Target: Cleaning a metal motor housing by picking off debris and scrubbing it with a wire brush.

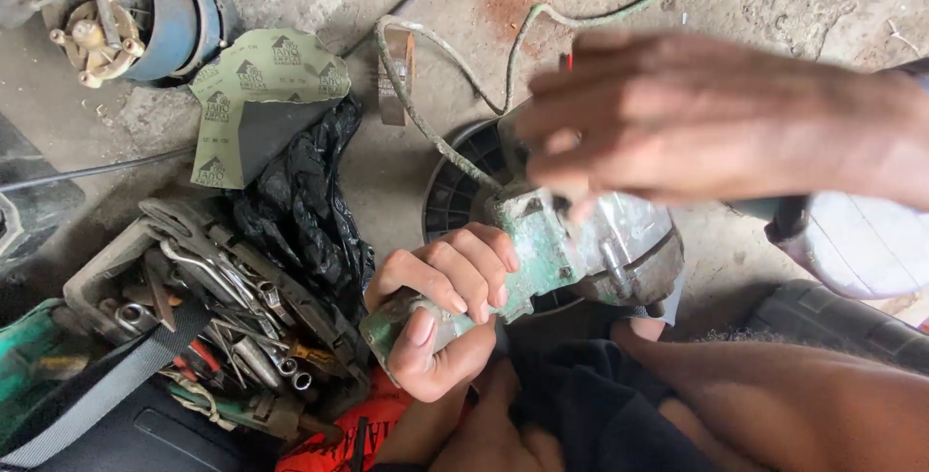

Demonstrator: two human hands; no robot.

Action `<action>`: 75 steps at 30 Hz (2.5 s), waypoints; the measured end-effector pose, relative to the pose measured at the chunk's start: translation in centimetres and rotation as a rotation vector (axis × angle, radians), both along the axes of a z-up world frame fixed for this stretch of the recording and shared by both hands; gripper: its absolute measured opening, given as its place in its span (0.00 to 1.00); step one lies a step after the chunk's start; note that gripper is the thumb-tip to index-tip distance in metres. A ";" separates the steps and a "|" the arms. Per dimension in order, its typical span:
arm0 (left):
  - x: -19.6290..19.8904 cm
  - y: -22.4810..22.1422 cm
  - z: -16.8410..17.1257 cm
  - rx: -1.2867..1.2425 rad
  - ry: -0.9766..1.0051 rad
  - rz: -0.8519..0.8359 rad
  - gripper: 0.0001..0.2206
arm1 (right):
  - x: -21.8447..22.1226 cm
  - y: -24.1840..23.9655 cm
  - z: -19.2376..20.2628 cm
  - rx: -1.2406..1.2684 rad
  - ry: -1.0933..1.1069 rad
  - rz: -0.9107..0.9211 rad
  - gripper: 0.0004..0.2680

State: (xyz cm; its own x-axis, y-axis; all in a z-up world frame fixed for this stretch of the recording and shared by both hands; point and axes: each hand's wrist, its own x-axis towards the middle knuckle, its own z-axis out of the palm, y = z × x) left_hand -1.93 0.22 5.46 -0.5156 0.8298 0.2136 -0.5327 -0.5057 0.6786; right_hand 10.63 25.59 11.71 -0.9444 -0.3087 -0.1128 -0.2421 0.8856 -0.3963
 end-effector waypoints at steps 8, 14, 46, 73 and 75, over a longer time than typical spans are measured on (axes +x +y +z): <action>0.2 0.0 -0.1 0.008 0.015 -0.013 0.05 | 0.1 0.1 -0.7 -0.076 0.029 -0.035 0.09; 0.8 0.2 -0.3 0.003 -0.111 0.061 0.06 | -0.2 -1.1 -0.5 0.045 -0.024 0.151 0.12; 1.2 0.5 -0.8 -0.008 -0.176 0.139 0.08 | -0.2 -3.1 -1.6 0.036 -0.062 0.177 0.08; 1.0 1.2 -0.6 -0.001 -0.151 0.164 0.09 | -1.2 -1.6 -2.1 -0.160 -0.015 -0.011 0.17; 1.3 1.5 -0.4 -0.001 -0.149 0.164 0.09 | -2.0 0.4 -1.0 -0.099 0.007 -0.090 0.18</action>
State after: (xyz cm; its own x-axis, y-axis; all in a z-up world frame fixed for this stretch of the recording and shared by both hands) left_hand -0.63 1.68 5.11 -0.6693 0.7326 0.1239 -0.5380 -0.5930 0.5991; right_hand 8.60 26.03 10.71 -0.9695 -0.2317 -0.0795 -0.1661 0.8604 -0.4818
